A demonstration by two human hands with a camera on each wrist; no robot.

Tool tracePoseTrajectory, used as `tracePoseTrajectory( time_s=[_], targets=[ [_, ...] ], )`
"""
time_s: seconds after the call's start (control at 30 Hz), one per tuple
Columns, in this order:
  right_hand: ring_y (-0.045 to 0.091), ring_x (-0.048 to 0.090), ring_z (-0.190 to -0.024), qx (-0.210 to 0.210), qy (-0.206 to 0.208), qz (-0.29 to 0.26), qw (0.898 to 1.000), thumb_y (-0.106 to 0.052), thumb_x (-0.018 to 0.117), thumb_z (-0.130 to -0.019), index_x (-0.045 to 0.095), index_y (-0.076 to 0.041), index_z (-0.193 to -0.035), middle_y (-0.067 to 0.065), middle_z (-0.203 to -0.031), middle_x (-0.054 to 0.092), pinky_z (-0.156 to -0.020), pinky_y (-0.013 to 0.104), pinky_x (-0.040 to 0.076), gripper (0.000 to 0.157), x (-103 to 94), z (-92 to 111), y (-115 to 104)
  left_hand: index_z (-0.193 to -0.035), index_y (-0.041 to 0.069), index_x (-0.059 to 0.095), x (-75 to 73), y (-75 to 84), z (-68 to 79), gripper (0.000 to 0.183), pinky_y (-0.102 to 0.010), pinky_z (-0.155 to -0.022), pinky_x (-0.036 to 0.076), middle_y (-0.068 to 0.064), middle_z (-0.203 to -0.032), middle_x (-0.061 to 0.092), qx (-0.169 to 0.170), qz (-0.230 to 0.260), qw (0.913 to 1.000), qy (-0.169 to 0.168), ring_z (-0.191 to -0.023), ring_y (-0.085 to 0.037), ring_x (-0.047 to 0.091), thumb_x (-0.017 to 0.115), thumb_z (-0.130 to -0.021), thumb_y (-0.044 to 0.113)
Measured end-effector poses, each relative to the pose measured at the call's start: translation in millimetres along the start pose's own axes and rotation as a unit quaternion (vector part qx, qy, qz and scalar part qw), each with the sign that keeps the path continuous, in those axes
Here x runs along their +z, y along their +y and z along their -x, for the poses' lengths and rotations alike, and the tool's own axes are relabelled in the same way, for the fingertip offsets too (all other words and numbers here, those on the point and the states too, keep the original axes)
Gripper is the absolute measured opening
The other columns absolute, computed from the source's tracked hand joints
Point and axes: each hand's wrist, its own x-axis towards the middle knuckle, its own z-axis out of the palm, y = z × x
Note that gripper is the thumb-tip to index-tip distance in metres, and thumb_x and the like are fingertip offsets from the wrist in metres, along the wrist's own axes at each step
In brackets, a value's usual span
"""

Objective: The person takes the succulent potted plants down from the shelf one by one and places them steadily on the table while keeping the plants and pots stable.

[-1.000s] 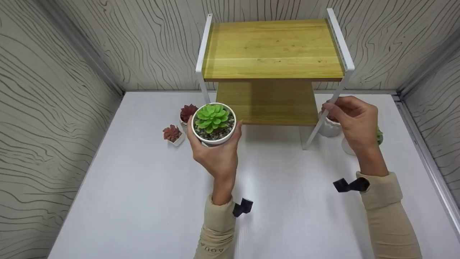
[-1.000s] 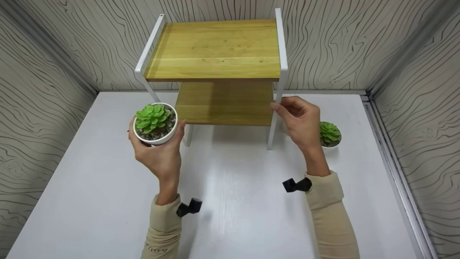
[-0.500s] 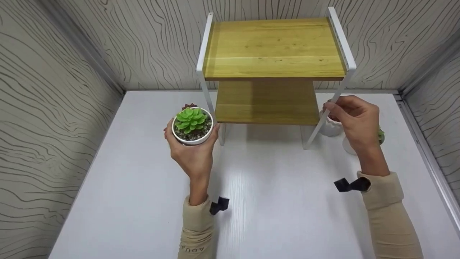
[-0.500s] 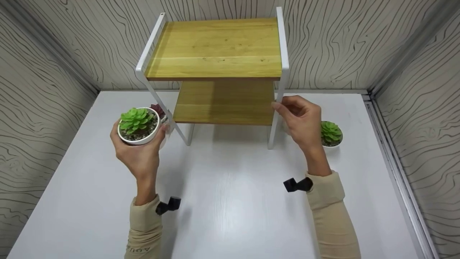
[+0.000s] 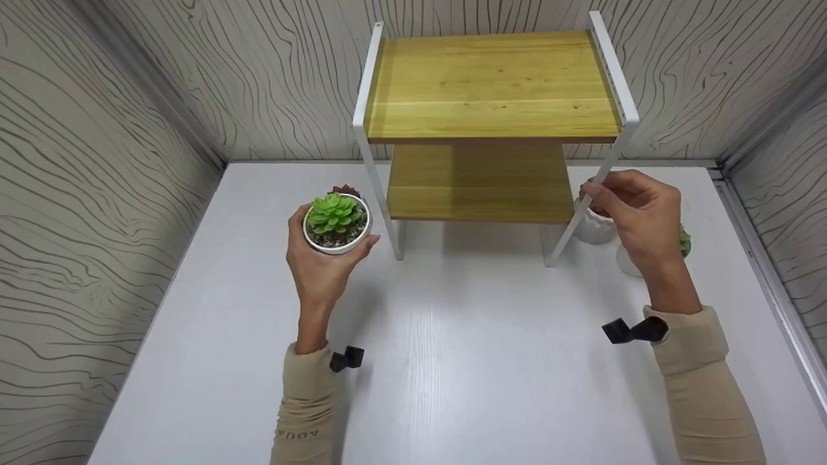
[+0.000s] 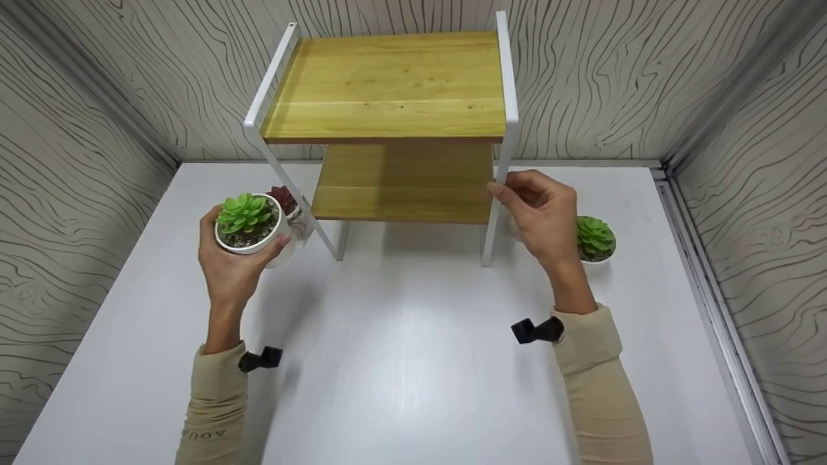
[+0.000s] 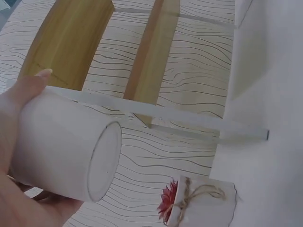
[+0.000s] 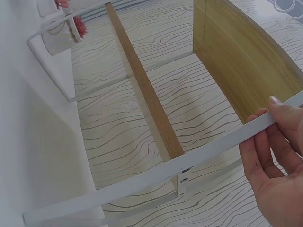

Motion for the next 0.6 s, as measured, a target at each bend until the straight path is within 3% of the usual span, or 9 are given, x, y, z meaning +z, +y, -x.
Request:
tracePoseTrajectory(
  time_s=[0.3,0.6],
  targets=[
    [0.009,0.075,-0.081,0.009,0.002,0.019,1.0,-0.006,0.079,-0.093,0.076,0.007,-0.109,-0.002,-0.092,0.081,-0.074,0.016,0.062,0.021,0.3,1.2,-0.9,-0.149,0.004,0.045,-5.9,-33.5,-5.6,0.105,-0.054,-0.119,0.047,-0.015,-0.15,0.058,-0.012,-0.028,0.9975,-0.064,-0.141,-0.032,0.056,0.102,-0.065,0.03],
    [0.01,0.076,-0.082,0.013,0.002,0.006,1.0,-0.006,0.08,-0.092,0.075,0.007,-0.108,-0.001,-0.092,0.082,-0.075,0.018,0.063,0.021,1.2,1.8,-0.4,-0.152,0.009,0.045,-12.4,-73.1,-15.3,0.108,-0.06,-0.125,0.033,-0.012,-0.151,0.055,-0.018,-0.017,0.986,-0.165,-0.142,-0.031,0.049,0.104,-0.062,0.025]
  ],
)
